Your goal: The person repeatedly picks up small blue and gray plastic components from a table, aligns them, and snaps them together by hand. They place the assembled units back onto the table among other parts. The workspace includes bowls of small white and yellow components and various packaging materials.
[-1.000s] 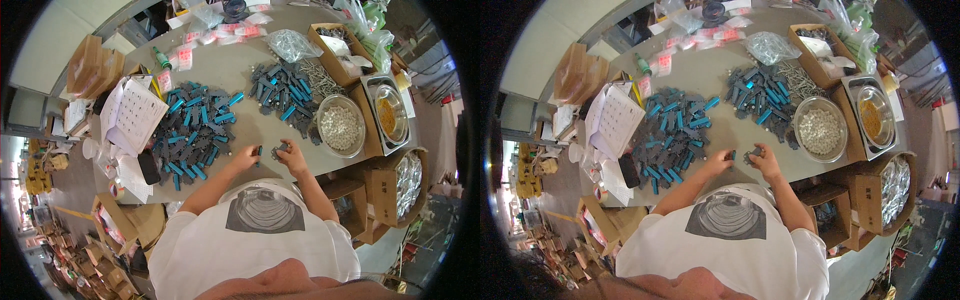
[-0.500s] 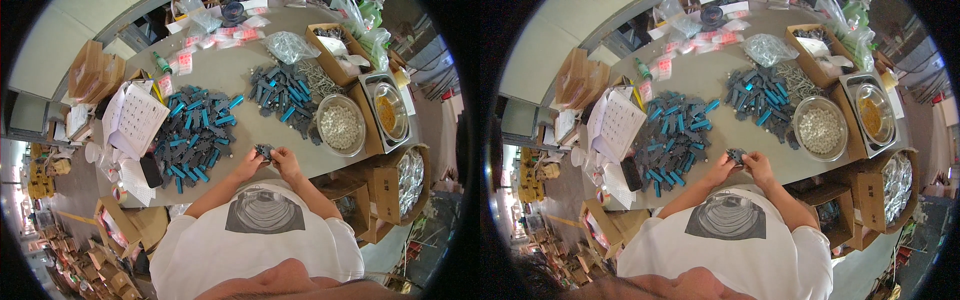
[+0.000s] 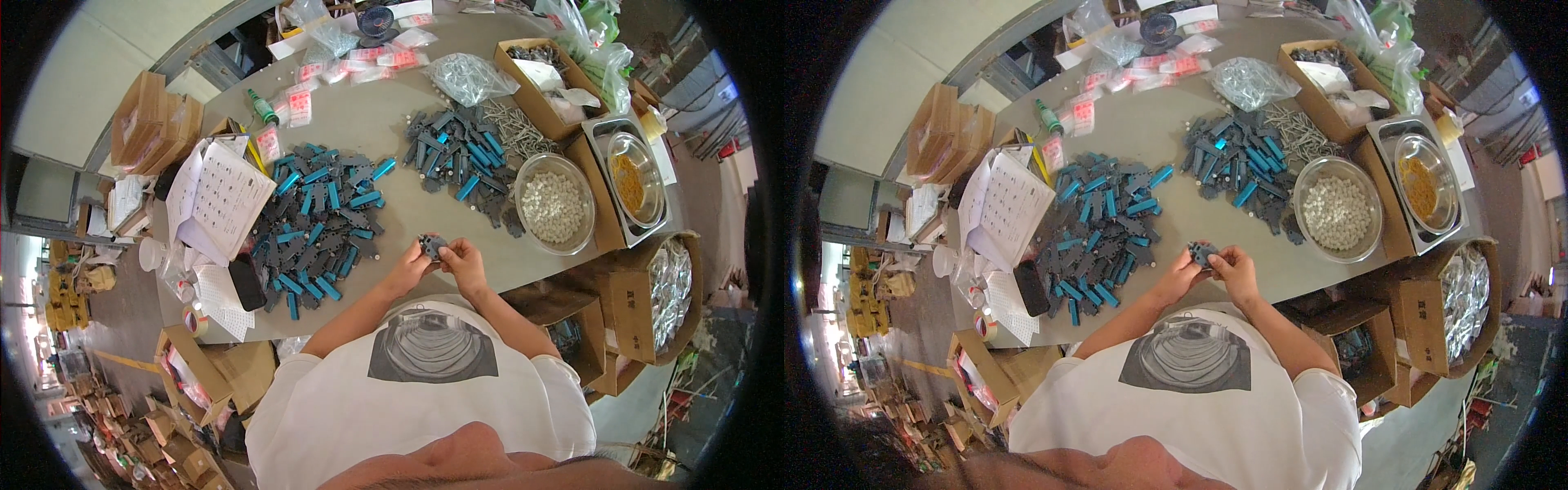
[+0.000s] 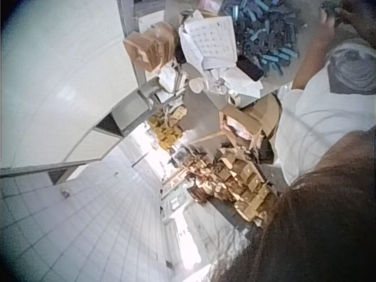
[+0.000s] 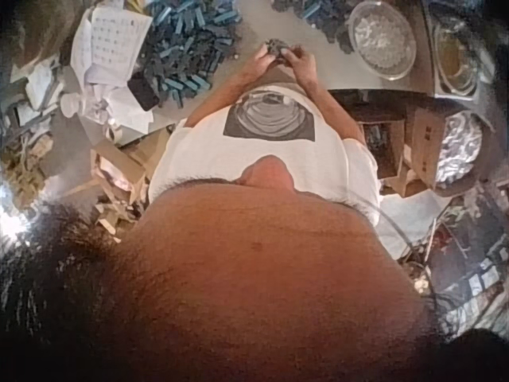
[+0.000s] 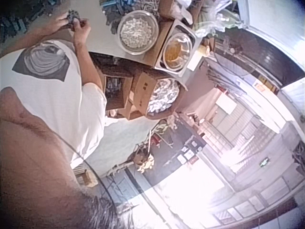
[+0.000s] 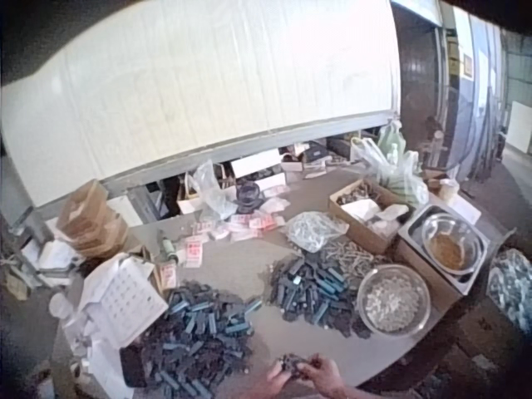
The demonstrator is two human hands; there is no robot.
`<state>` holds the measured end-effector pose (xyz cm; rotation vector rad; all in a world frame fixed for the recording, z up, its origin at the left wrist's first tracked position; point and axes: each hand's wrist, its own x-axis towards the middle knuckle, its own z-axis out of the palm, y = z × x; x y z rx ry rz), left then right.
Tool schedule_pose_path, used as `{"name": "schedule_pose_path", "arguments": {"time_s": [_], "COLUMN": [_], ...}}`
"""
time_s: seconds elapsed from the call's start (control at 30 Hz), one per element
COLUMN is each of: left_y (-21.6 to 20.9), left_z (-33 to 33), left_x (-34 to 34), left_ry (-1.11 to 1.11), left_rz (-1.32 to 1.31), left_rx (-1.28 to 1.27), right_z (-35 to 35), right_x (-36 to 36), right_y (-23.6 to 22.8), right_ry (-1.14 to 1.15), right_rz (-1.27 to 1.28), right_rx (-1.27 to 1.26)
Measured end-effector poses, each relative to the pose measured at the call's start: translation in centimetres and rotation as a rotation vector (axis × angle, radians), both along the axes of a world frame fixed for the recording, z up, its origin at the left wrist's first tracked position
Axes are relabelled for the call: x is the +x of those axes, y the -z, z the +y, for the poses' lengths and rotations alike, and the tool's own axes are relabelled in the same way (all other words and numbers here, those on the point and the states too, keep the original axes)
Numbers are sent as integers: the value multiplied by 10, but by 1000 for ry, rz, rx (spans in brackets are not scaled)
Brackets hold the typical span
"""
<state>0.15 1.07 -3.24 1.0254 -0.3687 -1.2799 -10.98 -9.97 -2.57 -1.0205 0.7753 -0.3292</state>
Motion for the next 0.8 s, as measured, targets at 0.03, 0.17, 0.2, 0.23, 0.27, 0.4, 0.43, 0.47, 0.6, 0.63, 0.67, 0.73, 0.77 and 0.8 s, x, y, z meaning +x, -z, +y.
{"name": "schedule_pose_path", "arguments": {"time_s": [0.03, 0.17, 0.2, 0.23, 0.27, 0.4, 0.43, 0.47, 0.6, 0.63, 0.67, 0.73, 0.77, 0.8], "left_y": [0, 6, 5, 3, 0, -2, -2, -3, -10, -9, -7, -10, -12, -15], "left_z": [0, -1, -2, -2, -1, 1, 0, -1, -1, 0, 2, 3, 4, 4], "left_x": [0, -2, -3, -3, -3, -7, -8, -10, -3, -1, 1, 3, 2, 1], "left_ry": [6, 28, 35, 30, 26, -104, -159, -213, -249, -234, -219, -203, -204, -204], "left_rz": [-4, -42, -56, 7, 70, 168, 155, 141, 120, 173, 227, 322, 366, 409], "left_rx": [2, -2, -6, -50, -94, -41, -47, -54, -105, -132, -159, -180, -174, -169], "right_z": [1, 0, 0, -1, -2, 0, 1, 1, 2, 2, 3, 0, 0, 0], "right_x": [0, 1, 1, 1, 1, 3, 3, 4, -2, -3, -4, -5, -6, -5], "right_y": [-2, -2, -2, -1, 0, -21, -29, -33, -18, -18, -18, -13, -10, -7], "right_ry": [6, -12, -24, -36, -48, -103, -131, -160, -315, -329, -343, -353, -358, -349], "right_rz": [-12, 43, 71, 99, 128, 310, 348, 386, 293, 235, 176, 124, 98, 86], "right_rx": [19, -29, -81, -133, -185, -334, -344, -353, -327, -390, -453, -494, -514, -540]}}
